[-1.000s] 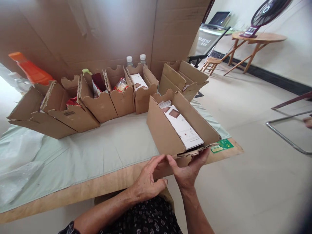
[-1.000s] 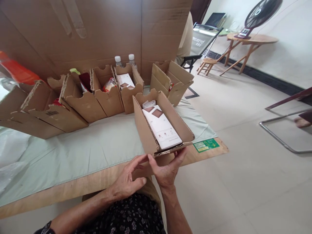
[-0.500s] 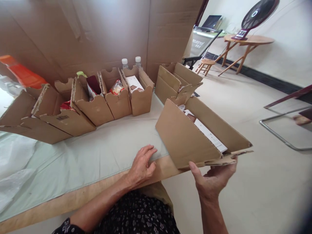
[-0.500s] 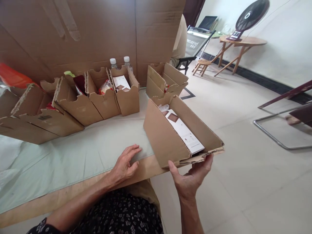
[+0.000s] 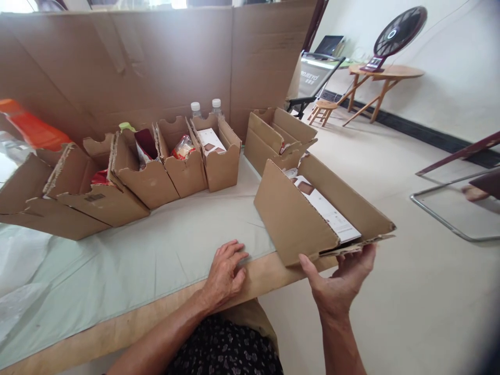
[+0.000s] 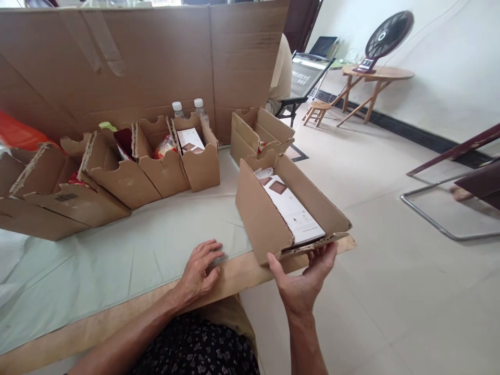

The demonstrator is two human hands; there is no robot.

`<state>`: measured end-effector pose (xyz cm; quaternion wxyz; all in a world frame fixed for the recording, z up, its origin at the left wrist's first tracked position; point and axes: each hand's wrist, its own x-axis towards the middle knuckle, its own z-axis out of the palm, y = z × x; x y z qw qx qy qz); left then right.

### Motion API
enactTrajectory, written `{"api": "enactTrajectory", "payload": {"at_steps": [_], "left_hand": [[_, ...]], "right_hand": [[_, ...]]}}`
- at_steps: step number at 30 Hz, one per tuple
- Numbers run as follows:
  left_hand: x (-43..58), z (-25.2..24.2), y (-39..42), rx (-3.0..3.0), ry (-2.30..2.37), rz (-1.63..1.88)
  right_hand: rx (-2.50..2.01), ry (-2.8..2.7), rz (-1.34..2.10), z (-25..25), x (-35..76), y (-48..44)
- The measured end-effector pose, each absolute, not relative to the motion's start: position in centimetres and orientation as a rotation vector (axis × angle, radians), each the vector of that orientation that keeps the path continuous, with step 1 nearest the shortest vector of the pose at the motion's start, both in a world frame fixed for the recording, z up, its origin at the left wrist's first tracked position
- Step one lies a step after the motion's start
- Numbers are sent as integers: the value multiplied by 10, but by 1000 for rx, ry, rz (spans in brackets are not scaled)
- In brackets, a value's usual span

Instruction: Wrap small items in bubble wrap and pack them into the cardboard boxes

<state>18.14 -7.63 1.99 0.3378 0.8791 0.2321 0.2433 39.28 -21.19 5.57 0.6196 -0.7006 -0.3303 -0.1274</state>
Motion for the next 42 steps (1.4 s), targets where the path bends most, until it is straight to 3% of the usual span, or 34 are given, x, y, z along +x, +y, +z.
{"api": "enactTrajectory", "payload": {"at_steps": [10,23,34,42], "left_hand": [[183,23,-78,2289,613,615],[182,25,-80,2365,583,616],[182,23,-80,2379,567,636],[182,22,-81,2404,573,630]], "right_hand": [[-1663,-824,-318,53,396,-182],[-1716,-1005,-630,27,399,-162],[-1721,-1067,-536,57,429,-149],[-1614,-848,-237,66,426,-148]]}}
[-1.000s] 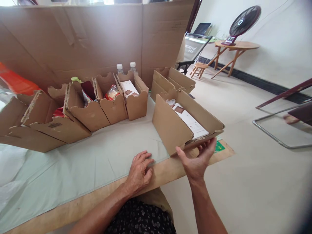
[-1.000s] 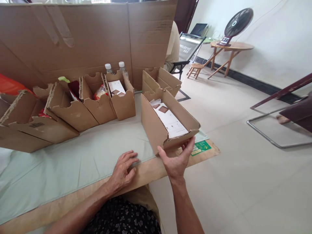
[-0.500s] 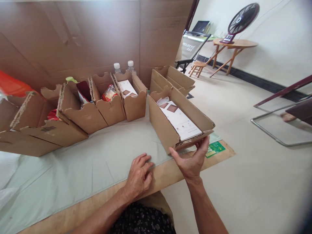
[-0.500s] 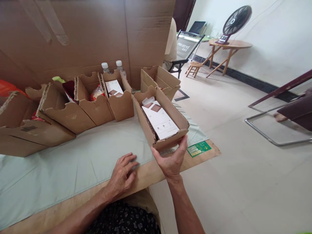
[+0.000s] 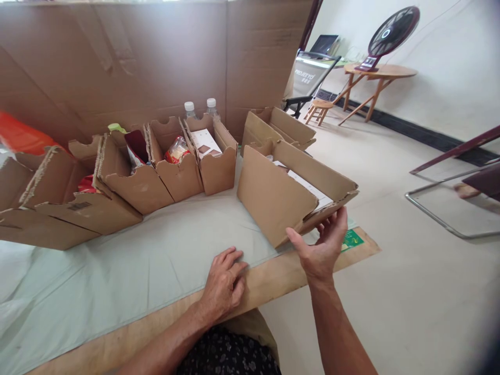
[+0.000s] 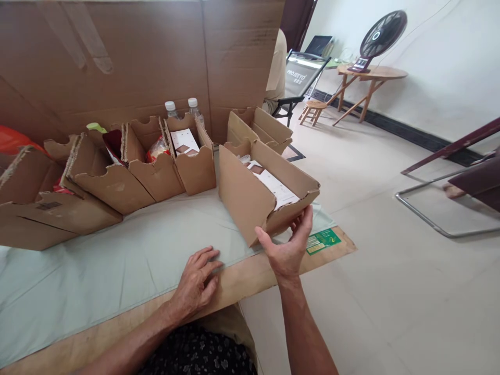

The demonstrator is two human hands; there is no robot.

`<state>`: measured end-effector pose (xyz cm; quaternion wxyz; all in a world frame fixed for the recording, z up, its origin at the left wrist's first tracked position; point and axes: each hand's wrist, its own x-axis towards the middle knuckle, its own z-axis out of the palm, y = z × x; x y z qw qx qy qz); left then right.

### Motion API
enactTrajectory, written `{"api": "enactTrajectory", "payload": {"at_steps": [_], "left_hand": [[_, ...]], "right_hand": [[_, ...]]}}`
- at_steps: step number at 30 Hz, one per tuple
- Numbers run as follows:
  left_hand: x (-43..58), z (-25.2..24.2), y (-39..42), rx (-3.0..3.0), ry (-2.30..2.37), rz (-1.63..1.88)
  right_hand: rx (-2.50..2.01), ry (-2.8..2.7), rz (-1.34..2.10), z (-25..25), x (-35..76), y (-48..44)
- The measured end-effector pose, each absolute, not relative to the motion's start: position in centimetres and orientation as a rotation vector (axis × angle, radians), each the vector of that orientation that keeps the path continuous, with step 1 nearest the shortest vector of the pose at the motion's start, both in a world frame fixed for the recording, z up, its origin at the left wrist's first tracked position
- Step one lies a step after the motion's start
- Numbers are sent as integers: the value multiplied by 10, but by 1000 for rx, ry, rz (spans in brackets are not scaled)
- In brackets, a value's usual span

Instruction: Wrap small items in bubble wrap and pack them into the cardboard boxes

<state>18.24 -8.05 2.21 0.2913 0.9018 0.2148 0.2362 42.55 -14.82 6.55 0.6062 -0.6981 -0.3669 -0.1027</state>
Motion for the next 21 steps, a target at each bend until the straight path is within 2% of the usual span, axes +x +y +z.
{"api": "enactTrajectory", "payload": {"at_steps": [7,17,21], "left_hand": [[182,23,-82,2397,584,605],[182,20,-84,2345,581,600],[180,38,-67,2310,608,727]], "right_hand": [[-1619,-891,-359,64,427,-129],[-1477,-755,-241,55,431,-122],[-1521,-795,-284,51,420,-120]]}}
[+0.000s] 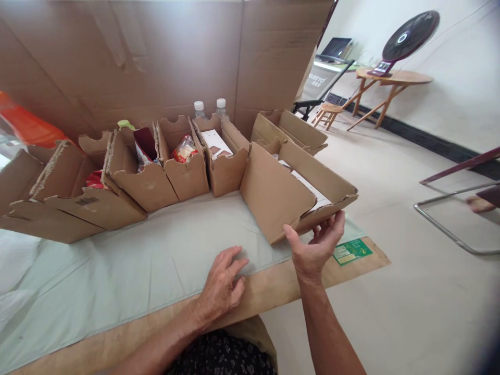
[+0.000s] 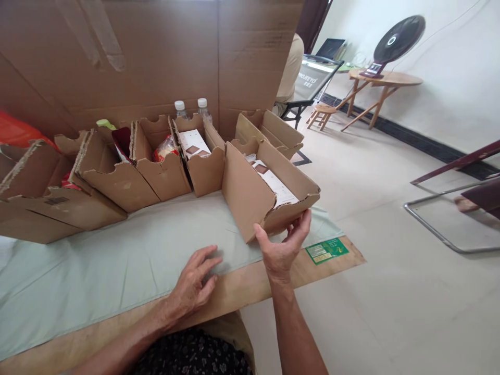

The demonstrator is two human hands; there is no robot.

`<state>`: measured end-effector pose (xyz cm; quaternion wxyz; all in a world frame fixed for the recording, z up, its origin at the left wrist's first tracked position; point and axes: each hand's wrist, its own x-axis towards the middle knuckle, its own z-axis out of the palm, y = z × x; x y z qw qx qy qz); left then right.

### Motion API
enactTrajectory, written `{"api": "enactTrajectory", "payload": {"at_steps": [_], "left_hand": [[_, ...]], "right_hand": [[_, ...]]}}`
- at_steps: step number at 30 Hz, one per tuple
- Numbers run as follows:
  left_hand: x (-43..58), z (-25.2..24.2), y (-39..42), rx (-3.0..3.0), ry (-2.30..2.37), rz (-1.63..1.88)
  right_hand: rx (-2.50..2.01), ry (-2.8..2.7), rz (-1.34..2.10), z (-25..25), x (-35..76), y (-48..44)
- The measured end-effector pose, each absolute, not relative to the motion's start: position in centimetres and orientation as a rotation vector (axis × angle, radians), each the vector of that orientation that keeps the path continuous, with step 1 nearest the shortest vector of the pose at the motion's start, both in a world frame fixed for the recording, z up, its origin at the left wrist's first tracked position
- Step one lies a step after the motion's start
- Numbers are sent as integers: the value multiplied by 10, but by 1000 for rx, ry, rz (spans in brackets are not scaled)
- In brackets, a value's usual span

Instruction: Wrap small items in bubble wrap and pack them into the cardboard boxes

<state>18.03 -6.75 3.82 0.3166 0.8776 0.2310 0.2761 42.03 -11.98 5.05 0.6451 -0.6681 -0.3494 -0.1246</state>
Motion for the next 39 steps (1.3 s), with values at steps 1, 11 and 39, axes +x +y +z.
{"api": "enactTrajectory", "payload": {"at_steps": [1,11,39], "left_hand": [[182,51,-56,2319,634,796],[273,192,101,2649,1210,689],[256,189,93,2828,1306,407]], "right_hand": [[-1535,-809,-292,49,418,-120],[-1588,-845,-331,45,412,-123],[-1716,-1012,-569,31,439,-28]]}}
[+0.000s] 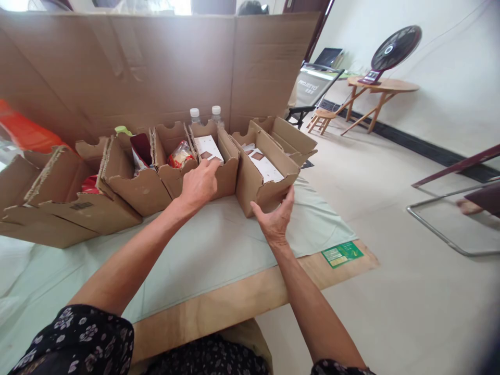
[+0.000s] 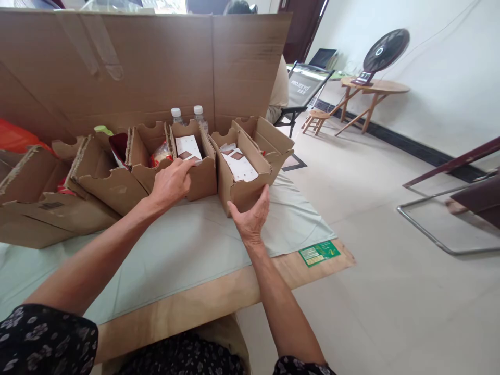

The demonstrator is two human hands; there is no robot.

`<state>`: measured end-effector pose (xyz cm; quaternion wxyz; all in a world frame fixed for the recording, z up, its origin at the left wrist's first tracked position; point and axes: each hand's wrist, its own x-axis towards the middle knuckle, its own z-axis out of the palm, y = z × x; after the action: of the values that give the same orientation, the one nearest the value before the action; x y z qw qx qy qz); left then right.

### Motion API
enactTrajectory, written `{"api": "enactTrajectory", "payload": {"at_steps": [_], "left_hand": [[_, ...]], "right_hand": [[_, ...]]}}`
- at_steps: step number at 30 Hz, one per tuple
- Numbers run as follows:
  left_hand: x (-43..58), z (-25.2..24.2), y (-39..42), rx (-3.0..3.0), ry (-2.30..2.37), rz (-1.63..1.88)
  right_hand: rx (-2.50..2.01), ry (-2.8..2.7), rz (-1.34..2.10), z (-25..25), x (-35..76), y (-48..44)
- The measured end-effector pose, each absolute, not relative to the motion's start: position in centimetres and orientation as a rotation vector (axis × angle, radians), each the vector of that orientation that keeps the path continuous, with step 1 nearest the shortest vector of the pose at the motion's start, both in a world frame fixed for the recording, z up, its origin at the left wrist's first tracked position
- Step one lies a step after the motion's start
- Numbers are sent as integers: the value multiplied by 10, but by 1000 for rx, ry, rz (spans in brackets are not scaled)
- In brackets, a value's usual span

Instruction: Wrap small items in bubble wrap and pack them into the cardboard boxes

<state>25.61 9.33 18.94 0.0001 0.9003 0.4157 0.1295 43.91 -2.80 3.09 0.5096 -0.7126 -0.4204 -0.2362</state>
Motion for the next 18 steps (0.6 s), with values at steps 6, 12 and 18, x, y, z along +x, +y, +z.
{"api": "enactTrajectory", "payload": {"at_steps": [6,12,18], "left_hand": [[246,170,84,2800,1198,469],[241,163,87,2732,1215,557],[241,158,91,2689,1219,571]], "right_hand": [[-1718,-1009,-547,31,441,-29],[-1731,-1004,-498,35,438,-36],[-1745,-996,-540,45,436,-21]]}}
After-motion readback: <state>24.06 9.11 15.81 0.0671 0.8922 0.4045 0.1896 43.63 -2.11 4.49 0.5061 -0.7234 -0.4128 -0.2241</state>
